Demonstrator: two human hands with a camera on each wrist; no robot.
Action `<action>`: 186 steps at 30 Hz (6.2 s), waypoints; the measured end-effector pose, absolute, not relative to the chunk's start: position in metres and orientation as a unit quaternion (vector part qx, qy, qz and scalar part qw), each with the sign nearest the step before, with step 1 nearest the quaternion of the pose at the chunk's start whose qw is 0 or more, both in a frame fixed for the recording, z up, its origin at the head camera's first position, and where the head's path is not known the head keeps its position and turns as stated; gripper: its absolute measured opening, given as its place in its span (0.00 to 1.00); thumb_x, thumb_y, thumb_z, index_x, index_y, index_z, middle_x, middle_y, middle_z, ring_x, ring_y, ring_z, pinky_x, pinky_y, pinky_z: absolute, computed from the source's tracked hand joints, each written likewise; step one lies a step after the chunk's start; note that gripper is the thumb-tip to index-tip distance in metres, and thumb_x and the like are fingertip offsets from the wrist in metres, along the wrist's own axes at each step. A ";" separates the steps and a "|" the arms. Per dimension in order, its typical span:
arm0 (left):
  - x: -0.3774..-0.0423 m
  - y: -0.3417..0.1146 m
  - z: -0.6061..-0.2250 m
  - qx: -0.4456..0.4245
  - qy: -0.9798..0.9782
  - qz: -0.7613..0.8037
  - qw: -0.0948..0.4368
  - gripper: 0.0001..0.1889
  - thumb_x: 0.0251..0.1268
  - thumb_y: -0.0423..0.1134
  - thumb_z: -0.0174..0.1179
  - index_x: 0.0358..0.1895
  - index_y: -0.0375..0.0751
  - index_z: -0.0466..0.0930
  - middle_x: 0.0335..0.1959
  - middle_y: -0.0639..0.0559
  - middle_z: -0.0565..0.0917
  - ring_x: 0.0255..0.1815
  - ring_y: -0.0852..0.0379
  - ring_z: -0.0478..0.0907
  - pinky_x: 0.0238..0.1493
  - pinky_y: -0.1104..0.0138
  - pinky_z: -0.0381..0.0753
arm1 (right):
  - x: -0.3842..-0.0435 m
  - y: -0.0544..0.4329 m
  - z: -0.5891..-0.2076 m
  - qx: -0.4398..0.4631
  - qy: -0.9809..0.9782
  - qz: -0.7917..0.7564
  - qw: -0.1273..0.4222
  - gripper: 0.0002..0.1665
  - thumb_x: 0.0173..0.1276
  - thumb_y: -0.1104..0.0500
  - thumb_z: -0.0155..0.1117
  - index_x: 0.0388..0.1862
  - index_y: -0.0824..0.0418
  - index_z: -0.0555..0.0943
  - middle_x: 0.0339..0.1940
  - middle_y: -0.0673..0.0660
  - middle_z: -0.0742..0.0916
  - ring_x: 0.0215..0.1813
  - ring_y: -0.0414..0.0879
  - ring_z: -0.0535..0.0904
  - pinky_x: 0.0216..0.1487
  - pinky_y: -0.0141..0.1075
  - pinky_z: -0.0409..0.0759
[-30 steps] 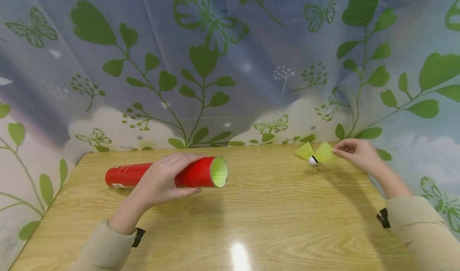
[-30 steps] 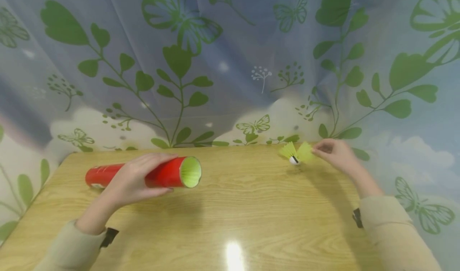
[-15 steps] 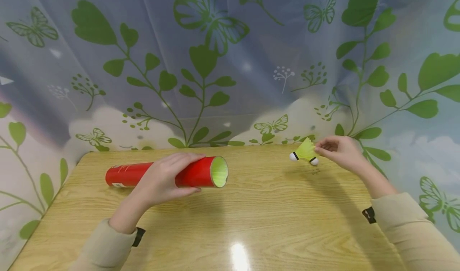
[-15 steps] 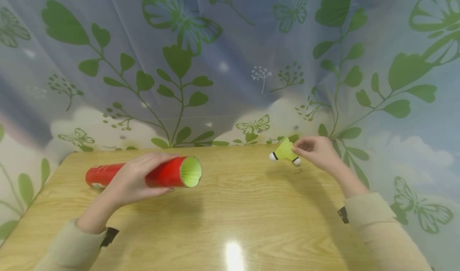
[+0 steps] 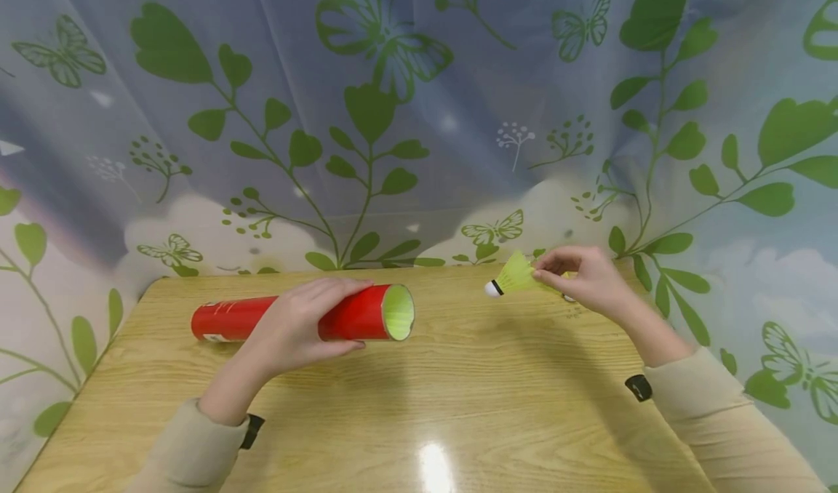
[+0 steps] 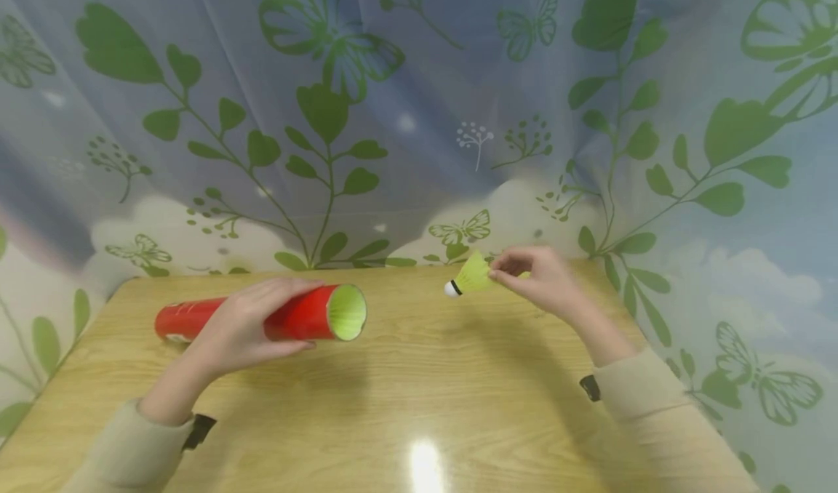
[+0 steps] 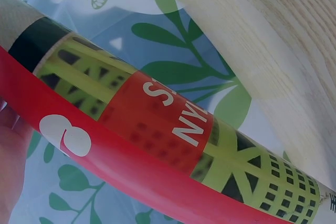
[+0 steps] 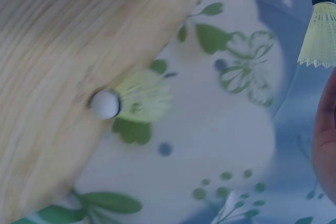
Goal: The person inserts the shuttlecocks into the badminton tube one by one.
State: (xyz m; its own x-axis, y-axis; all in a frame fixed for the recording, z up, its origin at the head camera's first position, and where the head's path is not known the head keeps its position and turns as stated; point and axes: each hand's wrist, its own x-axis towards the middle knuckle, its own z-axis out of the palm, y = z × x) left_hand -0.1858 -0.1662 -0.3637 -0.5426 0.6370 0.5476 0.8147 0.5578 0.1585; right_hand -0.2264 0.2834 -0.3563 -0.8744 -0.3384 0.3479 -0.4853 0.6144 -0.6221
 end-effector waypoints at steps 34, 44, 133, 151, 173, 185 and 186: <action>-0.188 -0.166 -0.362 -0.429 -0.849 -0.207 0.230 0.42 0.43 0.43 0.87 0.66 0.40 0.80 0.58 0.46 0.89 0.58 0.46 0.87 0.58 0.49 0.89 | -0.199 0.167 -0.340 0.452 -0.748 0.455 0.170 0.10 0.59 0.77 0.75 0.37 0.65 0.89 0.33 0.59 0.92 0.35 0.39 0.86 0.41 0.28 0.87; -0.187 -0.166 -0.361 -0.431 -0.849 -0.204 0.229 0.42 0.43 0.44 0.87 0.67 0.40 0.80 0.59 0.46 0.89 0.58 0.46 0.87 0.58 0.48 0.89 | -0.196 0.145 -0.348 0.484 -0.729 0.449 0.180 0.05 0.65 0.71 0.75 0.38 0.65 0.89 0.34 0.57 0.92 0.34 0.43 0.86 0.40 0.29 0.87; -0.185 -0.172 -0.362 -0.428 -0.847 -0.209 0.234 0.44 0.40 0.43 0.88 0.66 0.41 0.80 0.58 0.46 0.89 0.58 0.45 0.87 0.58 0.47 0.89 | -0.247 0.244 -0.380 0.247 -0.821 0.513 0.054 0.11 0.70 0.70 0.71 0.51 0.70 0.87 0.48 0.57 0.92 0.47 0.31 0.86 0.54 0.27 0.86; -0.184 -0.173 -0.362 -0.432 -0.845 -0.208 0.237 0.43 0.40 0.42 0.88 0.67 0.42 0.80 0.56 0.48 0.90 0.56 0.47 0.88 0.56 0.48 0.90 | -0.284 0.319 -0.402 0.119 -0.896 0.426 0.034 0.21 0.75 0.60 0.71 0.63 0.68 0.84 0.61 0.70 0.87 0.54 0.35 0.85 0.51 0.18 0.79; -0.183 -0.172 -0.360 -0.427 -0.852 -0.210 0.219 0.43 0.42 0.44 0.87 0.67 0.42 0.79 0.57 0.48 0.89 0.58 0.48 0.87 0.59 0.49 0.88 | -0.314 0.353 -0.426 0.084 -0.930 0.358 -0.010 0.24 0.76 0.60 0.70 0.66 0.69 0.82 0.64 0.73 0.85 0.63 0.69 0.83 0.62 0.59 0.85; -0.182 -0.172 -0.361 -0.424 -0.853 -0.214 0.215 0.43 0.43 0.44 0.87 0.67 0.42 0.79 0.58 0.48 0.89 0.58 0.48 0.87 0.59 0.48 0.89 | -0.322 0.358 -0.429 0.100 -0.938 0.330 -0.024 0.22 0.75 0.61 0.70 0.62 0.71 0.83 0.56 0.73 0.87 0.58 0.68 0.84 0.63 0.62 0.82; -0.182 -0.172 -0.361 -0.424 -0.853 -0.214 0.216 0.43 0.43 0.44 0.87 0.67 0.42 0.79 0.58 0.48 0.89 0.58 0.48 0.87 0.59 0.48 0.88 | -0.322 0.359 -0.429 0.101 -0.939 0.328 -0.025 0.21 0.75 0.60 0.70 0.61 0.72 0.84 0.55 0.73 0.88 0.58 0.68 0.84 0.62 0.62 0.83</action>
State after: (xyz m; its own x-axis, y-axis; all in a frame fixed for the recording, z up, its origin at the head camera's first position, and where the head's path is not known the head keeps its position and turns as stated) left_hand -0.1823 -0.1722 -0.3607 -0.5476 0.6311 0.5494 0.8157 0.5488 0.1827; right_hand -0.3219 0.3587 -0.4288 -0.9783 -0.2065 0.0189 -0.1734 0.7644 -0.6210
